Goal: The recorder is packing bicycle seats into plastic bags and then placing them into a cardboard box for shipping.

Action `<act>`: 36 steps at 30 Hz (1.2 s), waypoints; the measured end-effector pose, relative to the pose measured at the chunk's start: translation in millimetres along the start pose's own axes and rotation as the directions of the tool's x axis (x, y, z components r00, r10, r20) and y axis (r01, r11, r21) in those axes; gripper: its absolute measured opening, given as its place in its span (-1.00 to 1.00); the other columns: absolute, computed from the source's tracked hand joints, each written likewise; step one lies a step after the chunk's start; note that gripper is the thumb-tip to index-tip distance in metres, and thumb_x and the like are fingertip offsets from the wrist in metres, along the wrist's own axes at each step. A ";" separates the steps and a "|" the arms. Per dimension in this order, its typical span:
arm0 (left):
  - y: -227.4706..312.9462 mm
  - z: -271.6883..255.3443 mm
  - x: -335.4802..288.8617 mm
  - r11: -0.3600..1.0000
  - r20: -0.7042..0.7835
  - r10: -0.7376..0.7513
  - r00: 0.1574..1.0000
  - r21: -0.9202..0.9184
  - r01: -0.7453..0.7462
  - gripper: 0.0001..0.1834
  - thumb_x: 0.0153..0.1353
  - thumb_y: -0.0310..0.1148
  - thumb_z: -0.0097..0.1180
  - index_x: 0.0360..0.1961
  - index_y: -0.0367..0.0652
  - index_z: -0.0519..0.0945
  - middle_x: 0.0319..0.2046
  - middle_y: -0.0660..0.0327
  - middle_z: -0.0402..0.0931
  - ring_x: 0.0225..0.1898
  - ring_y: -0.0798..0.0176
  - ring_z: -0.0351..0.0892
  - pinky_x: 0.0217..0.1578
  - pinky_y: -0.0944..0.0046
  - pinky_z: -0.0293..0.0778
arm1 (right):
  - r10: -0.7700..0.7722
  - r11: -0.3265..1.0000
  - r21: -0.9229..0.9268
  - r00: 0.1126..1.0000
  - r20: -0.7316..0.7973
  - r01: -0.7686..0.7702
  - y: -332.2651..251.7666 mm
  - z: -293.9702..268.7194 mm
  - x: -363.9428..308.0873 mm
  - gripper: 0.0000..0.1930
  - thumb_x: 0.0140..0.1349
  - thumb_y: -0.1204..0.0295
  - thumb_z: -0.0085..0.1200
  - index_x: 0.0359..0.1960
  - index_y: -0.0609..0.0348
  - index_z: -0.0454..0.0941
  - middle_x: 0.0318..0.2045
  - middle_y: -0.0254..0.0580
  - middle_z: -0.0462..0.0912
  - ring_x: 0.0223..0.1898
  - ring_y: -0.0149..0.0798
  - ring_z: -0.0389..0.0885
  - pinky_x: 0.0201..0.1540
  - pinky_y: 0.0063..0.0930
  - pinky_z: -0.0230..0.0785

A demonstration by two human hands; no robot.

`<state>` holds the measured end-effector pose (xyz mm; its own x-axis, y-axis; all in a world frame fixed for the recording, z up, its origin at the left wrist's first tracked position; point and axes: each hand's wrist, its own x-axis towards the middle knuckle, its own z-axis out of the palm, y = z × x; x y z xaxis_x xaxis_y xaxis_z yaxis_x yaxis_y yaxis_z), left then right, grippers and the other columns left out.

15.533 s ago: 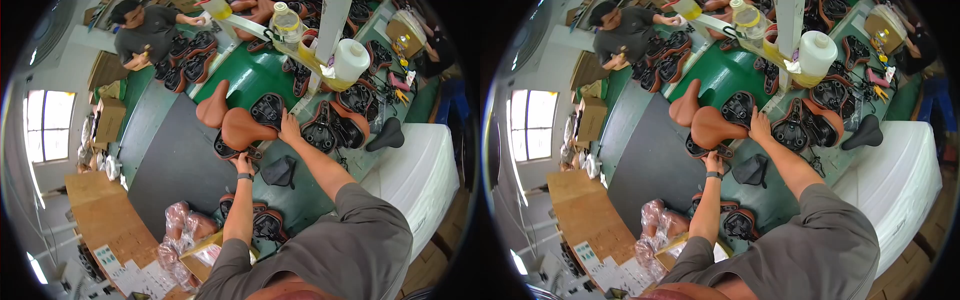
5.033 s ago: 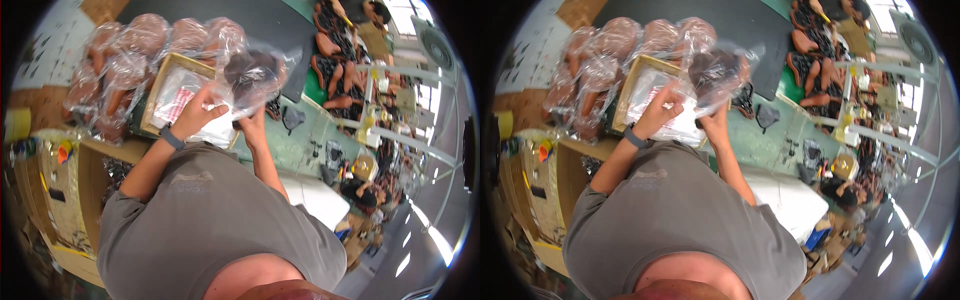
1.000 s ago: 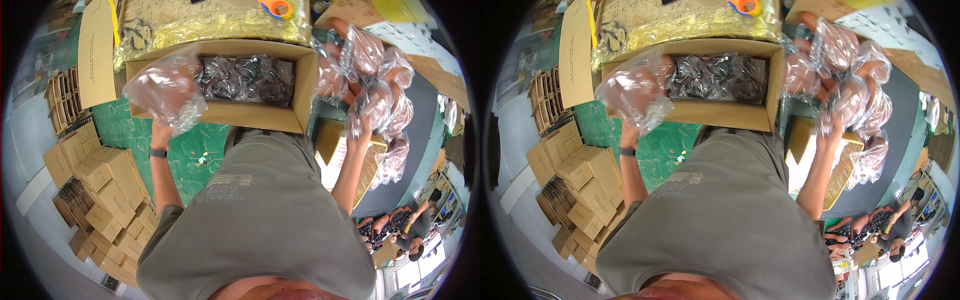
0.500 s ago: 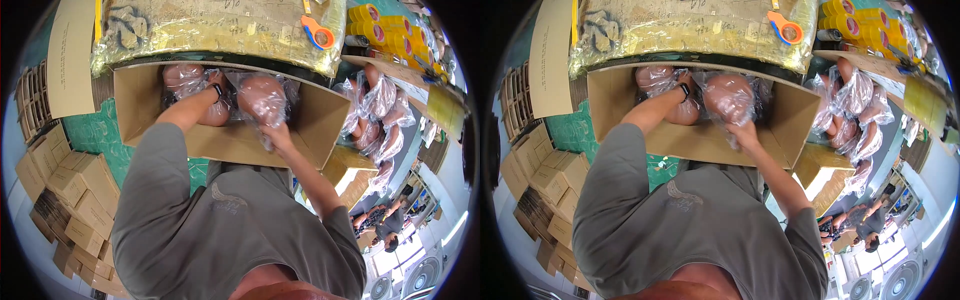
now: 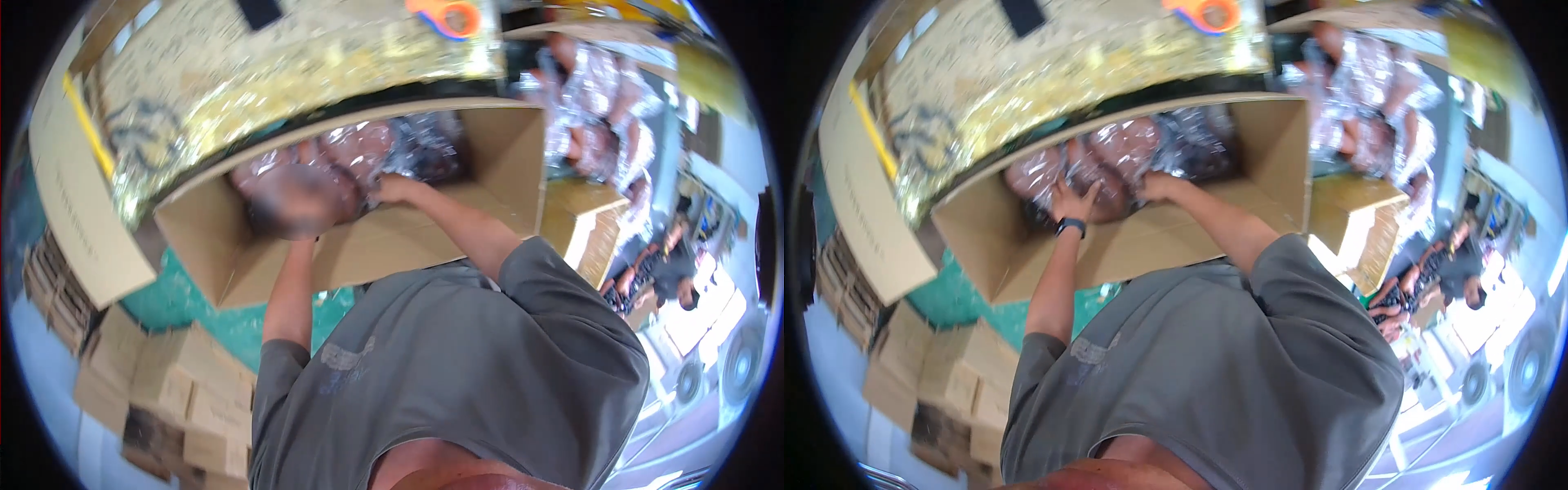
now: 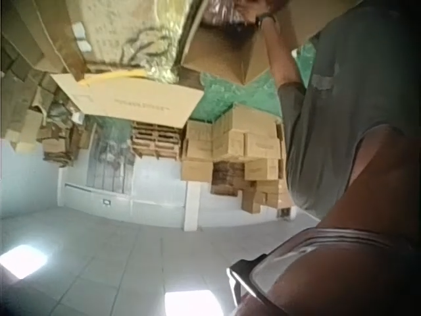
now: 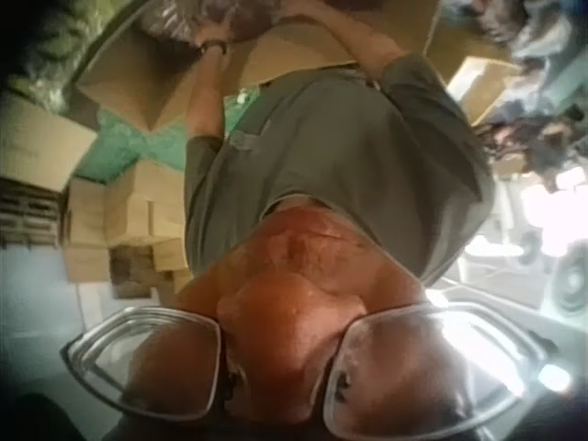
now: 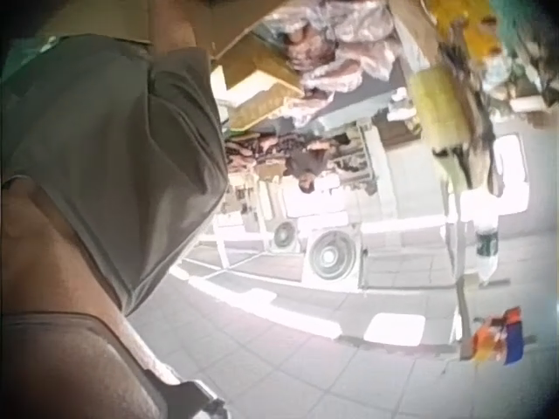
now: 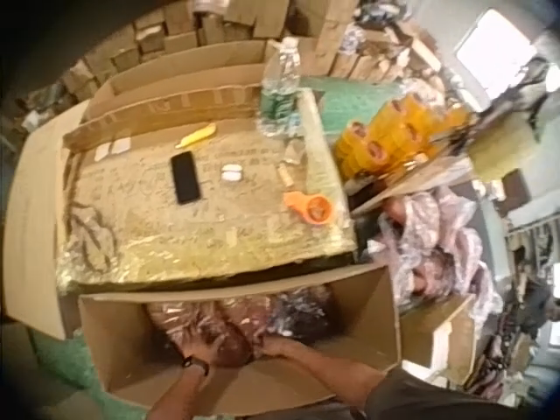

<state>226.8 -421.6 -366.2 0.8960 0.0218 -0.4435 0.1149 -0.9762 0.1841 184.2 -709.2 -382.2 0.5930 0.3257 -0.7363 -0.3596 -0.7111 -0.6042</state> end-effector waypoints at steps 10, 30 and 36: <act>43.0 72.4 56.2 0.892 0.156 -0.452 0.878 0.098 0.441 0.30 0.25 0.45 0.22 0.71 -0.27 0.04 0.67 -0.19 0.12 0.68 -0.27 0.08 0.66 -0.26 -0.04 | -0.179 0.935 -0.188 0.055 -0.982 -0.300 82.4 -378.6 -281.7 -0.20 0.07 0.40 0.49 0.41 0.25 0.49 0.12 0.24 0.73 0.21 0.30 0.67 0.33 0.12 0.50; 501.2 -135.0 -292.5 -0.314 -0.001 0.321 0.947 -0.944 0.105 -0.42 0.39 -0.09 0.38 0.31 -0.14 0.56 0.08 0.19 0.68 0.03 0.20 0.73 0.09 0.05 0.65 | 0.185 -0.285 0.655 0.711 -0.678 0.700 203.0 -280.4 -487.2 -0.62 0.58 0.15 0.27 0.15 0.21 0.60 0.03 -0.13 0.76 0.15 -0.15 0.78 0.26 -0.17 0.67; 352.1 -139.9 -266.6 -0.344 0.192 0.122 0.974 -0.912 0.223 -0.45 0.35 -0.12 0.40 0.25 -0.19 0.60 -0.01 0.21 0.70 0.03 0.21 0.70 0.17 0.09 0.61 | 0.776 -0.378 0.503 0.563 -0.286 0.777 375.0 -409.0 -432.7 0.12 0.32 -0.67 -0.23 0.50 0.09 0.47 0.40 0.12 0.55 0.49 0.08 0.32 0.60 0.33 0.06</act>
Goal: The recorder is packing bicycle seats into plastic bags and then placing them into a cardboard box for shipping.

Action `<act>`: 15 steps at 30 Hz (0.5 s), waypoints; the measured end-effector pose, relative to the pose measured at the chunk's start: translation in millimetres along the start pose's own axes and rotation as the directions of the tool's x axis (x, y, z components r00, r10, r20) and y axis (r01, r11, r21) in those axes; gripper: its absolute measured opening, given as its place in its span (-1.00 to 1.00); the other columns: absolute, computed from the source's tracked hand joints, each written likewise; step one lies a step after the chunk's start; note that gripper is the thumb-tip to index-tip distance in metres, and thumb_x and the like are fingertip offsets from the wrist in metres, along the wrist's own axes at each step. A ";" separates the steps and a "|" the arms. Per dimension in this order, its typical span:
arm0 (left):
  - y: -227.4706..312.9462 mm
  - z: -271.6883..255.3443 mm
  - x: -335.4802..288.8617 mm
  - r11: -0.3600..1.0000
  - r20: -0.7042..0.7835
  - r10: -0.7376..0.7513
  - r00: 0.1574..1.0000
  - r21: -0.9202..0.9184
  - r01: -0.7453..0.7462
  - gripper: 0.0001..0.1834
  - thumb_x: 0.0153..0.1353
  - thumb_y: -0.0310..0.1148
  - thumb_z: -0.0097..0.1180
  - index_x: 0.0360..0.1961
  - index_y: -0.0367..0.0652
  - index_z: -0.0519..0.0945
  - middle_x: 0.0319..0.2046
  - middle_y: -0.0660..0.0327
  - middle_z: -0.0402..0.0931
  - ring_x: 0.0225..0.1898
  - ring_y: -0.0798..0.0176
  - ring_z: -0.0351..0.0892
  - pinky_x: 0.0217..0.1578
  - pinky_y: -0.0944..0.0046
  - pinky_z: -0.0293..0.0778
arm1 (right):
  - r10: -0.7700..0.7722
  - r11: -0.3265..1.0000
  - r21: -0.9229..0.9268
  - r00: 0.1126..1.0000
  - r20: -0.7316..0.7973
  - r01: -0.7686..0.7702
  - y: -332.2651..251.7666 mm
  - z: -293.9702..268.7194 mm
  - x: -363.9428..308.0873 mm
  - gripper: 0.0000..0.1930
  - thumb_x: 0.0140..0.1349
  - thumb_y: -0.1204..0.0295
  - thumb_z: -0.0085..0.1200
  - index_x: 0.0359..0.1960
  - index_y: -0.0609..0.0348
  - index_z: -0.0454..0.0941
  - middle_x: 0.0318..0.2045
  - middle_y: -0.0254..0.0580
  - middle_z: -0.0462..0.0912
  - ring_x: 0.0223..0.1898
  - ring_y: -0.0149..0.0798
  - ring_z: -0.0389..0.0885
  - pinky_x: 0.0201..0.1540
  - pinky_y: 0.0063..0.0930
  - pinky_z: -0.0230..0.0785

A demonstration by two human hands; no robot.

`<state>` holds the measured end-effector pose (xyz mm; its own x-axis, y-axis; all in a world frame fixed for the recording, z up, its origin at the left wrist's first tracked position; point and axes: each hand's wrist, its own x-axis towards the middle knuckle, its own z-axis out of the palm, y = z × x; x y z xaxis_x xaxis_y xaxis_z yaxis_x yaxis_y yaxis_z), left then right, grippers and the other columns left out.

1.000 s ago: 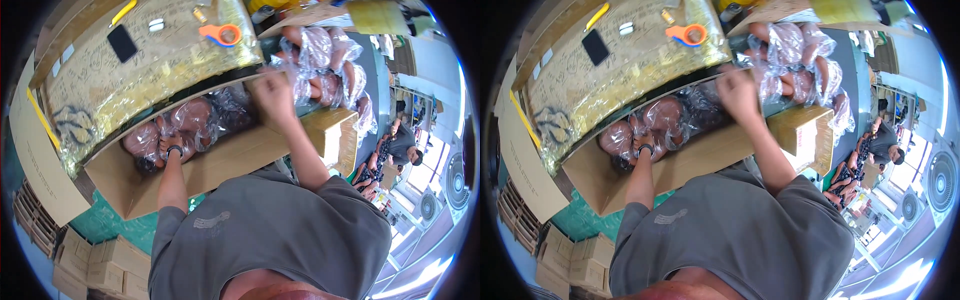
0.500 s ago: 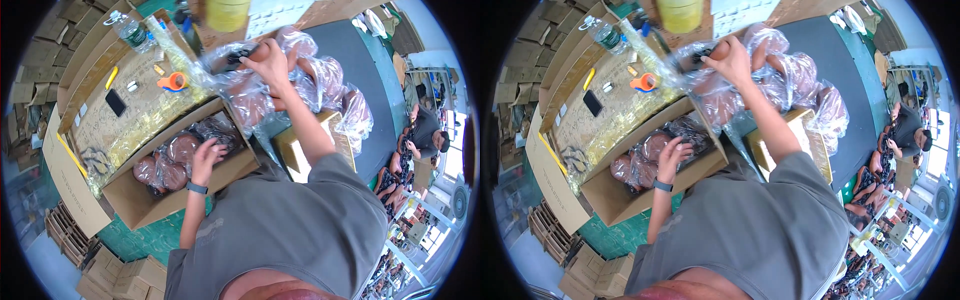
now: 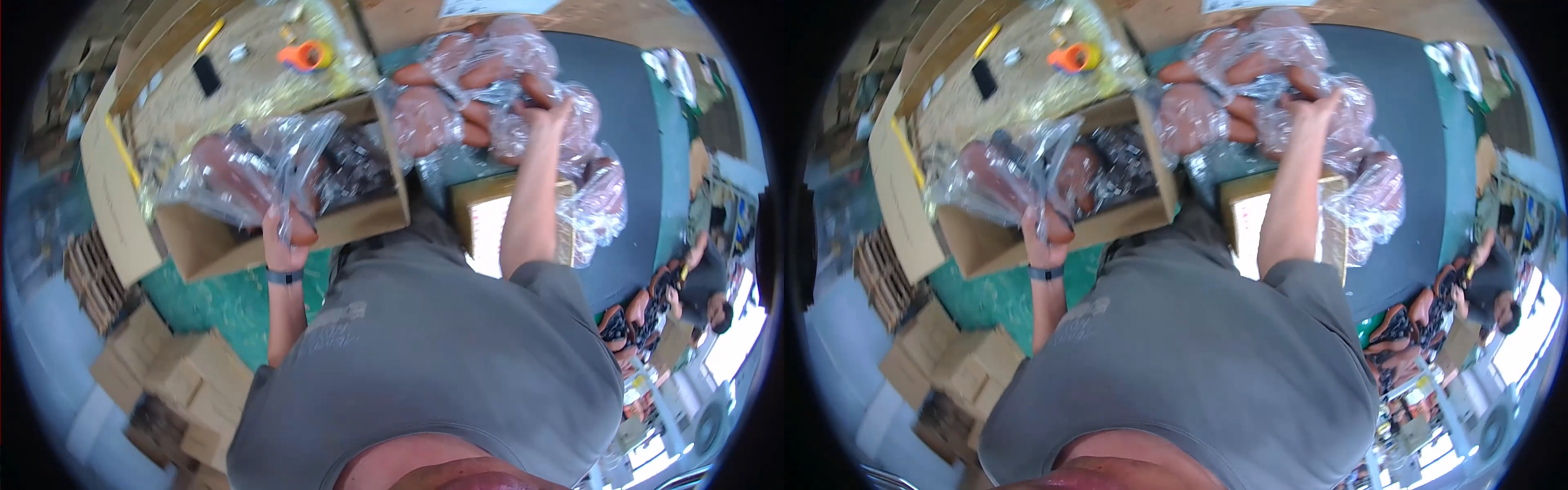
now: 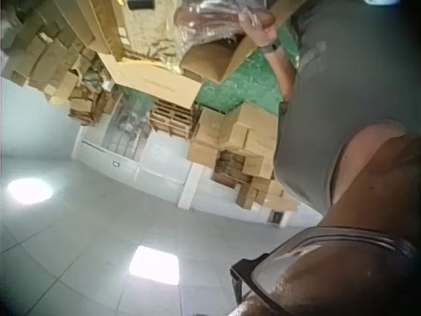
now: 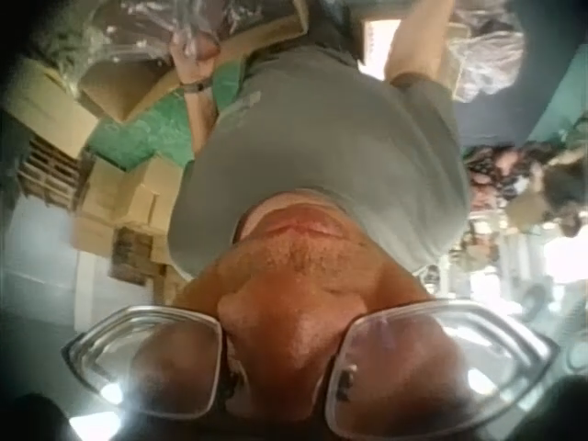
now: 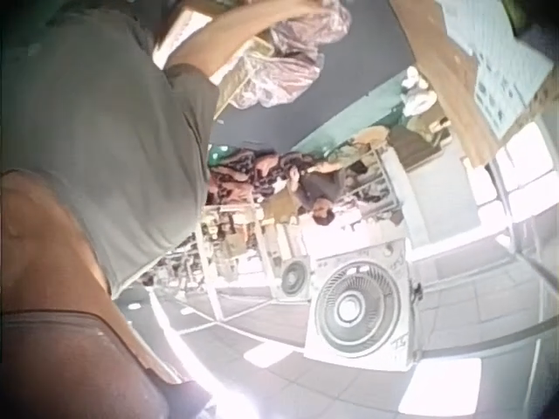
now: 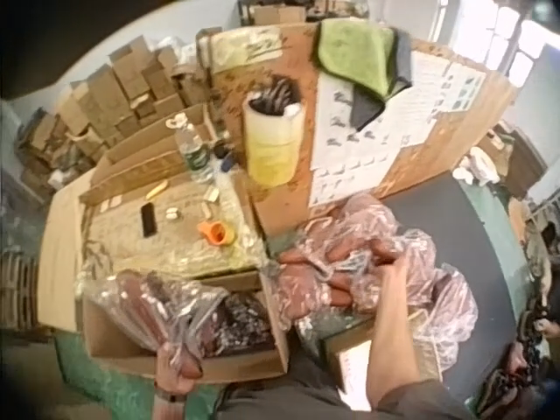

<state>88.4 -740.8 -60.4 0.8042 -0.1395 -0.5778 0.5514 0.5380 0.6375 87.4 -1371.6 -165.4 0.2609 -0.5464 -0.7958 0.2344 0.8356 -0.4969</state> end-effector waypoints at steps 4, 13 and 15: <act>35.9 -81.9 9.0 0.862 -0.080 0.025 0.996 0.506 0.019 -0.38 0.29 -0.22 0.51 0.31 -0.22 0.61 0.07 0.19 0.72 0.08 0.21 0.69 0.20 0.06 0.60 | 0.084 0.996 0.040 0.988 -0.127 -0.079 5.3 10.2 74.8 -0.24 0.54 -0.35 -0.12 0.29 0.10 0.61 0.15 -0.01 0.72 0.18 0.01 0.63 0.32 0.14 0.47; 12.5 -144.0 177.8 -0.112 0.180 -0.400 0.898 0.964 -0.243 -0.17 -0.03 -0.23 0.62 0.29 -0.31 0.60 0.09 -0.13 0.77 0.10 -0.07 0.81 0.19 0.01 0.65 | -0.083 0.993 0.106 0.913 0.399 0.044 32.8 -113.4 -92.0 -0.58 0.62 0.12 0.07 0.28 0.13 0.65 0.22 -0.11 0.75 0.17 -0.07 0.73 0.39 0.04 0.54; -23.0 -153.1 234.4 -0.517 0.230 -0.471 0.852 0.710 -0.478 -0.40 0.17 -0.22 0.45 0.24 -0.16 0.65 0.10 -0.10 0.78 0.10 -0.14 0.82 0.20 0.00 0.68 | -0.068 0.997 0.003 0.880 0.471 0.076 41.3 -96.2 -151.6 -0.49 0.64 0.10 0.05 0.41 0.19 0.55 0.26 -0.06 0.73 0.16 -0.10 0.74 0.34 -0.04 0.60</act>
<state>230.2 -658.7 -288.5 0.4762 -0.5637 -0.6749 -0.5123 -0.8016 0.3082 -32.6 -1248.7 -98.6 0.6542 -0.5644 -0.5035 0.2558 0.7916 -0.5549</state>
